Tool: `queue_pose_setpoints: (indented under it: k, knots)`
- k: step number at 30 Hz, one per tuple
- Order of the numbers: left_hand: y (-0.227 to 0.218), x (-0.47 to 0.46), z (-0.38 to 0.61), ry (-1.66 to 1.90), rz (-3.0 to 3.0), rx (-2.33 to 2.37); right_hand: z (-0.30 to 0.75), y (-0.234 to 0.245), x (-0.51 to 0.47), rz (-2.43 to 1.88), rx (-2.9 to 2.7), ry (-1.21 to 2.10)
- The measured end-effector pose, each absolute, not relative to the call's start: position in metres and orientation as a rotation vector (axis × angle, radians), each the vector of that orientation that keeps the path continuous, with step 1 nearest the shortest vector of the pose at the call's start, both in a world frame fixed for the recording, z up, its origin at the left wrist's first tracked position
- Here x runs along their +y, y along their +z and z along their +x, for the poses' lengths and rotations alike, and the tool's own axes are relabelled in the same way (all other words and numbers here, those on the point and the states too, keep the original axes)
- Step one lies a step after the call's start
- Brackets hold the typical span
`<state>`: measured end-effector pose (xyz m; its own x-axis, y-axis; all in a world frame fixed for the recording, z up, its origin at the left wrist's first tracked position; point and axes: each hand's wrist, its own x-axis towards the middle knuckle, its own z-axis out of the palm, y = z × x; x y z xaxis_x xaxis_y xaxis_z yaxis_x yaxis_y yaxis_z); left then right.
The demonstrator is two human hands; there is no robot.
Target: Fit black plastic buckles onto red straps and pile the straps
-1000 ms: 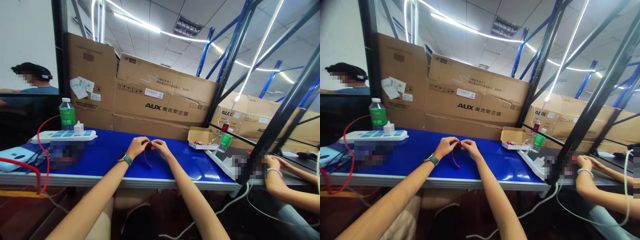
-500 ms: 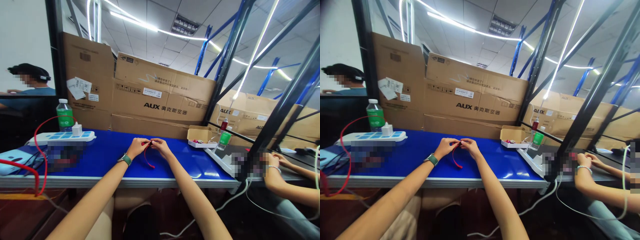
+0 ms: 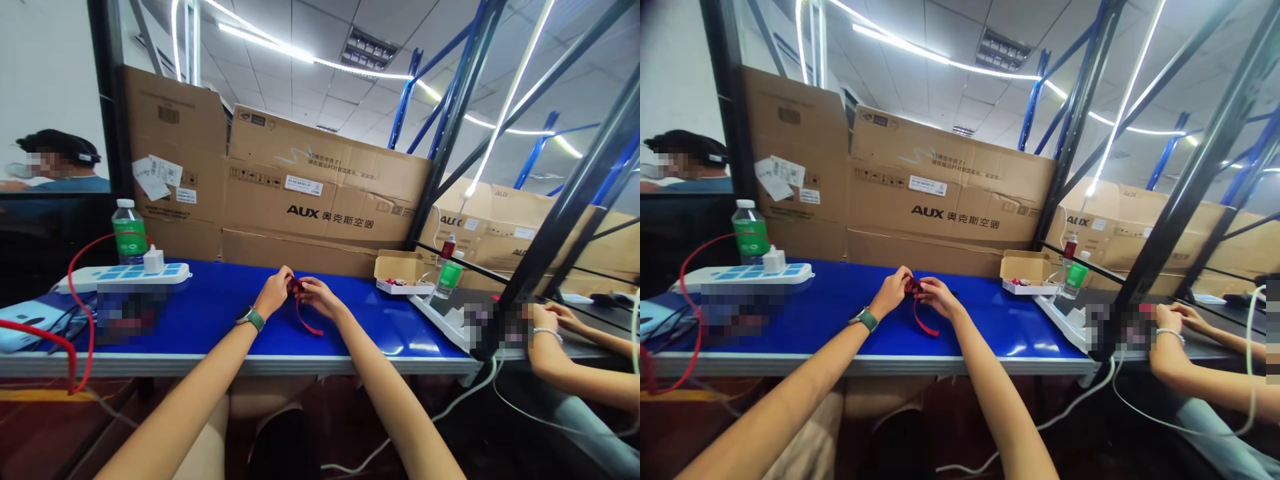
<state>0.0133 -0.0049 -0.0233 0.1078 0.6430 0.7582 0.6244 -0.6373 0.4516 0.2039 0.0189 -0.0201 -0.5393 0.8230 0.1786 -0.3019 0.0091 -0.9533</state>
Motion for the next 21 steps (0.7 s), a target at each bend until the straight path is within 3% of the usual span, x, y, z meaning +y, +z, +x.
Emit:
queue_pose_setpoints:
  k: [12, 21]
  knots:
    - [-0.0188, -0.0129, 0.0130, 1.502, 2.457, 1.037, 0.2064, -0.0200, 0.0195, -0.643, -1.544, 1.477]
    - [-0.0189, -0.0069, 0.0061, 1.554, 2.334, 1.142, 0.2043, -0.0160, 0.0135, -0.759, -1.655, 1.290]
